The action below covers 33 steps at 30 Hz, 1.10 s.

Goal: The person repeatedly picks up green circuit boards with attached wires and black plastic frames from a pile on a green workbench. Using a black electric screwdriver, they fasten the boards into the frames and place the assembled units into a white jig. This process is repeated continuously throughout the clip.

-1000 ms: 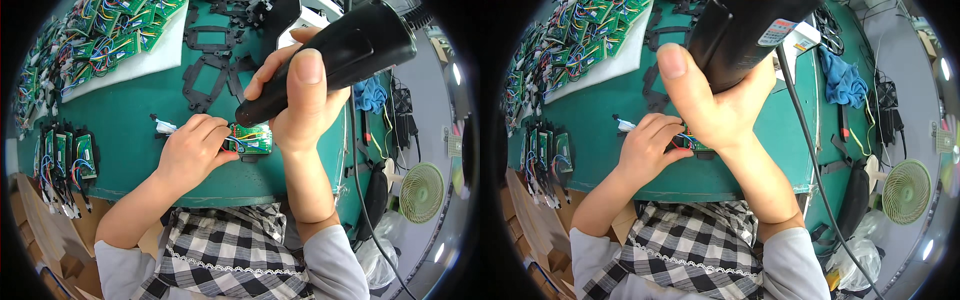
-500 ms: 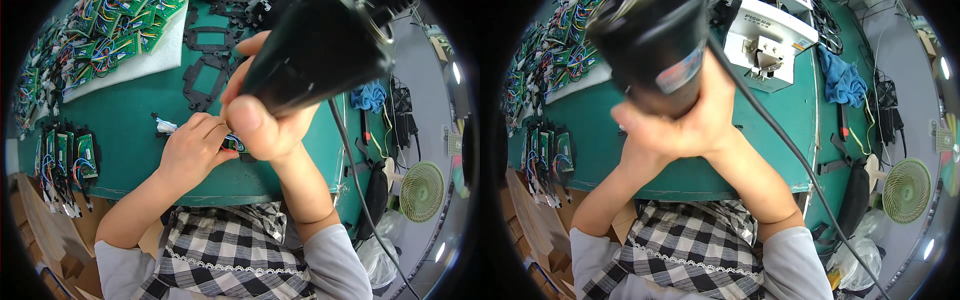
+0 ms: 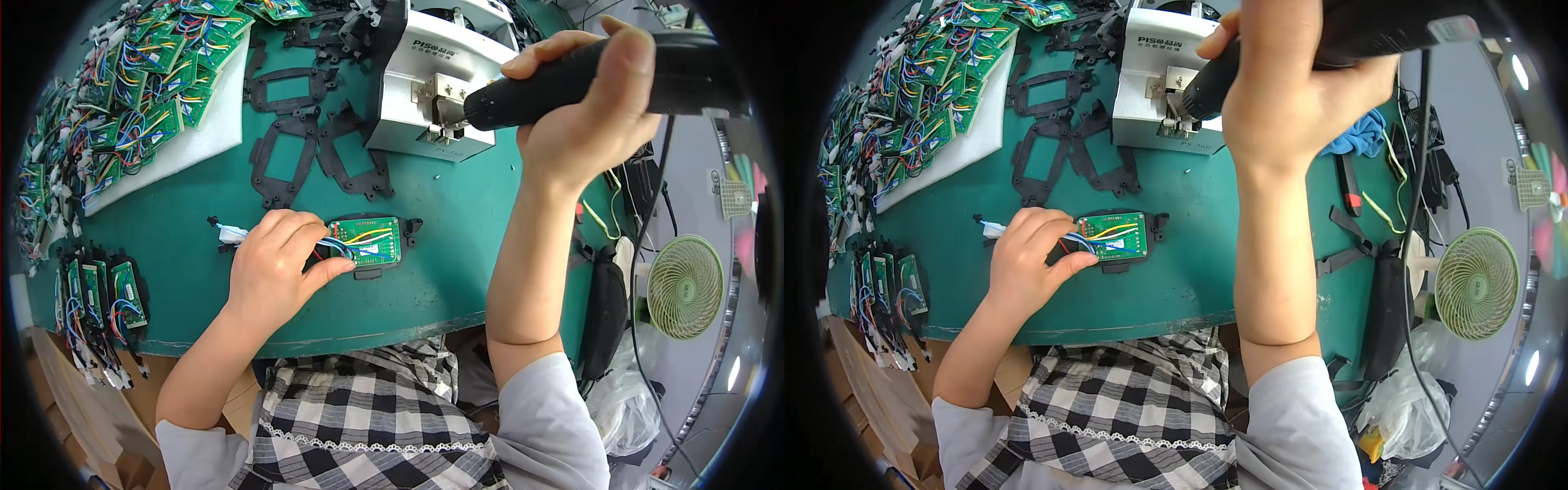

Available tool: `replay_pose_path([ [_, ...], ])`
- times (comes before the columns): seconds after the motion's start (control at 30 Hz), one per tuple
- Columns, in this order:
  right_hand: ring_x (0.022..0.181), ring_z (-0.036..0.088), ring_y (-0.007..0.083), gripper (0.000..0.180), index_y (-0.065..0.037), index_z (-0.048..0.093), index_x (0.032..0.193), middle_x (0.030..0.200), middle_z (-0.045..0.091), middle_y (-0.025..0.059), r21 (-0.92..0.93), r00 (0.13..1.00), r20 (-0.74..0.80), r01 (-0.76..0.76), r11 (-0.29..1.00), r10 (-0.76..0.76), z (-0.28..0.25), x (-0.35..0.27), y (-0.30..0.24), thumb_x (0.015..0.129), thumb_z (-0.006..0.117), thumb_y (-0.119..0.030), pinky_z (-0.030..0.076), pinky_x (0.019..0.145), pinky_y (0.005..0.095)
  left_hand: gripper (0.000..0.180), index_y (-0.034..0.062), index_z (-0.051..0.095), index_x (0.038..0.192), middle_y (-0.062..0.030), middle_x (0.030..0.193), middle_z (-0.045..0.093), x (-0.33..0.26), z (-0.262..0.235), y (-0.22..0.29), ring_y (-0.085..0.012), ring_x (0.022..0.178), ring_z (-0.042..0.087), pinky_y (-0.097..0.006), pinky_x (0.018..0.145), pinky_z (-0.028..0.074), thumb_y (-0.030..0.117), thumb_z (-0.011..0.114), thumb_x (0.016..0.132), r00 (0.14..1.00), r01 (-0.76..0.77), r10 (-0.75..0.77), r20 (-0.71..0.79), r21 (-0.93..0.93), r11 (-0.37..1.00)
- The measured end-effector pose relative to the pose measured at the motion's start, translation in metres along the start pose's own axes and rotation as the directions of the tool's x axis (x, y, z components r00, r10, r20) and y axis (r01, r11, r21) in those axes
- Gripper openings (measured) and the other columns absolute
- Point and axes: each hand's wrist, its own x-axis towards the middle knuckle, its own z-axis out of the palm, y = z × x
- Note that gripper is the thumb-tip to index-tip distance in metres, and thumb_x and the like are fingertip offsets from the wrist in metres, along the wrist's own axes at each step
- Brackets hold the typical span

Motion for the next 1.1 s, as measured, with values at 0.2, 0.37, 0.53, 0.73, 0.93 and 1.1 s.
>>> replay_pose_path([
  [0.2, 0.043, 0.058, 0.023, 0.057, 0.009, 0.048, 0.104, 0.057, 0.056, 0.0162, 0.014, 0.999, 0.015, -0.041, 0.999, 0.041, 0.007, -0.012, 0.0, 0.088, 0.059, -0.045, 0.047, 0.043, 0.0299, 0.034, 0.0022, 0.063, 0.088, -0.0085, 0.093, 0.064, -0.002, 0.001, 0.001, -0.0273, 0.086, 0.059, -0.037, 0.074, 0.049, 0.021, 0.08, 0.066, 0.999, 0.008, -0.007, -0.033, 0.015, 1.0],
  [0.37, 0.049, 0.055, 0.0244, 0.067, 0.005, 0.042, 0.12, 0.07, 0.056, 0.0154, 0.187, 0.945, 0.126, -0.321, 0.928, 0.302, -0.006, -0.035, -0.031, 0.091, 0.043, -0.055, 0.048, 0.046, 0.038, 0.031, 0.0019, 0.063, 0.089, -0.0086, 0.093, 0.065, 0.001, 0.0, 0.0, -0.0267, 0.086, 0.06, -0.036, 0.074, 0.049, 0.019, 0.079, 0.068, 0.999, -0.011, 0.012, -0.031, 0.028, 1.0],
  [0.53, 0.048, 0.055, 0.0253, 0.072, 0.004, 0.039, 0.124, 0.071, 0.055, 0.0164, 0.448, 0.875, 0.333, -0.474, 0.758, 0.351, 0.005, -0.075, -0.053, 0.091, 0.039, -0.06, 0.048, 0.044, 0.0384, 0.029, 0.0016, 0.062, 0.09, -0.0084, 0.092, 0.063, -0.001, 0.004, -0.004, -0.0273, 0.086, 0.059, -0.037, 0.074, 0.049, 0.017, 0.077, 0.07, 0.998, -0.019, 0.022, -0.067, 0.036, 0.999],
  [0.73, 0.048, 0.054, 0.0248, 0.072, 0.003, 0.038, 0.125, 0.07, 0.055, 0.0161, 0.339, 0.831, 0.429, -0.51, 0.79, 0.353, 0.026, -0.103, -0.052, 0.091, 0.04, -0.06, 0.048, 0.045, 0.0374, 0.027, 0.0025, 0.062, 0.092, -0.0085, 0.094, 0.063, -0.003, 0.002, -0.004, -0.0276, 0.089, 0.059, -0.037, 0.077, 0.05, 0.011, 0.073, 0.068, 0.999, 0.019, -0.018, -0.032, 0.031, 0.999],
  [0.93, 0.048, 0.053, 0.0244, 0.072, 0.003, 0.037, 0.126, 0.07, 0.055, 0.0158, 0.244, 0.824, 0.472, -0.464, 0.852, 0.314, 0.032, -0.113, -0.048, 0.091, 0.041, -0.06, 0.047, 0.045, 0.0364, 0.025, 0.0043, 0.064, 0.089, -0.0055, 0.088, 0.062, -0.004, 0.007, -0.008, -0.0235, 0.087, 0.059, -0.035, 0.073, 0.05, 0.015, 0.075, 0.069, 0.996, -0.041, 0.05, -0.079, 0.105, 0.994],
  [1.1, 0.048, 0.053, 0.0241, 0.072, 0.002, 0.036, 0.127, 0.07, 0.055, 0.0155, 0.211, 0.815, 0.512, -0.424, 0.881, 0.27, 0.034, -0.114, -0.05, 0.091, 0.042, -0.059, 0.046, 0.045, 0.0356, 0.022, 0.0053, 0.063, 0.086, -0.0052, 0.086, 0.06, -0.005, 0.005, -0.009, -0.0234, 0.085, 0.058, -0.034, 0.072, 0.05, 0.015, 0.073, 0.069, 0.996, -0.047, 0.053, -0.067, 0.09, 0.995],
])
